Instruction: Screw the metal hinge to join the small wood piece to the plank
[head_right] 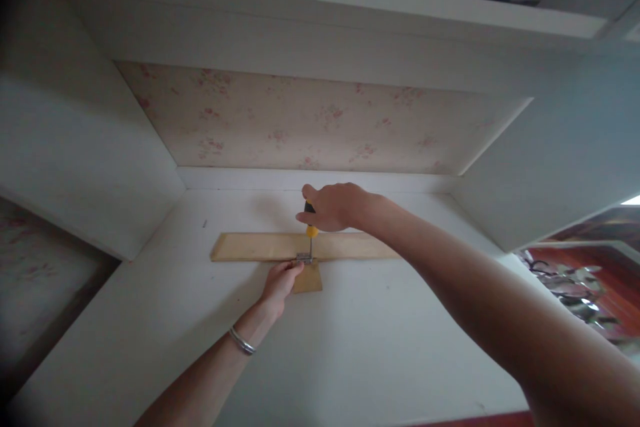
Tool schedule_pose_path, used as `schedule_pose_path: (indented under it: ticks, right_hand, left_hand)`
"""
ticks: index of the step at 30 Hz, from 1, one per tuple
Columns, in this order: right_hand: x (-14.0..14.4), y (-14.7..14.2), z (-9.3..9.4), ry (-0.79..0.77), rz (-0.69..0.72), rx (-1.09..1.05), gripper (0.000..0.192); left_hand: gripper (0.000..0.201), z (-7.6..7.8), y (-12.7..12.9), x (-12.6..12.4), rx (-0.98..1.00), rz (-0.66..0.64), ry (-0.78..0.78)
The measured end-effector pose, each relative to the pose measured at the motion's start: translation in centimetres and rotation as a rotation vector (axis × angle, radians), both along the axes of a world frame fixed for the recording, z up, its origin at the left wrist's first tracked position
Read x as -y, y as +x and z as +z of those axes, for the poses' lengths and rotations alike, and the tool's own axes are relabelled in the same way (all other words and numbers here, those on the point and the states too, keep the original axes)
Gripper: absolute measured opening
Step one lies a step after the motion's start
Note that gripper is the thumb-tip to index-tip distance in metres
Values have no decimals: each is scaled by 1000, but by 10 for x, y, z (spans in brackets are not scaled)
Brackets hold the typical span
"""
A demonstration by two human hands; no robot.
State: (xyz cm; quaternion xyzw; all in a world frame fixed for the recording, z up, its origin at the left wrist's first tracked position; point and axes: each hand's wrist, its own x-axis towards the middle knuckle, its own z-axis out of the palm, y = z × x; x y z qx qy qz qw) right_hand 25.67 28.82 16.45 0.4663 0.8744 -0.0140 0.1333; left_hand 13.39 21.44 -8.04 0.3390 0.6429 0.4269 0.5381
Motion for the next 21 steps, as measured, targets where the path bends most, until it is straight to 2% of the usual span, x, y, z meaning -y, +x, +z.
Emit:
schedule_pose_path:
  ticks: [3, 7, 11, 13, 15, 16, 19, 21]
  right_hand:
    - [-1, 0, 0, -90, 41, -21, 48]
    - [1, -1, 0, 53, -14, 25, 55]
    - [0, 1, -1, -117, 10, -25, 52]
    - [0, 2, -1, -64, 11, -3, 49]
    - [0, 1, 1, 41, -11, 34, 53]
    - [0, 1, 1, 41, -17, 33, 55]
    - [1, 0, 4, -124, 2, -14, 53]
    - [1, -2, 6, -130, -2, -1, 50]
  left_hand:
    - [21, 0, 0, 0, -11, 13, 15]
    - [18, 1, 0, 0, 14, 20, 21]
    - [17, 4, 0, 0, 30, 36, 4]
    - [17, 4, 0, 1, 22, 35, -1]
    - [17, 4, 0, 1, 19, 33, -1]
    - [17, 4, 0, 1, 18, 32, 0]
    - [18, 2, 0, 0, 11, 30, -4]
    - [19, 1, 0, 0, 10, 32, -4]
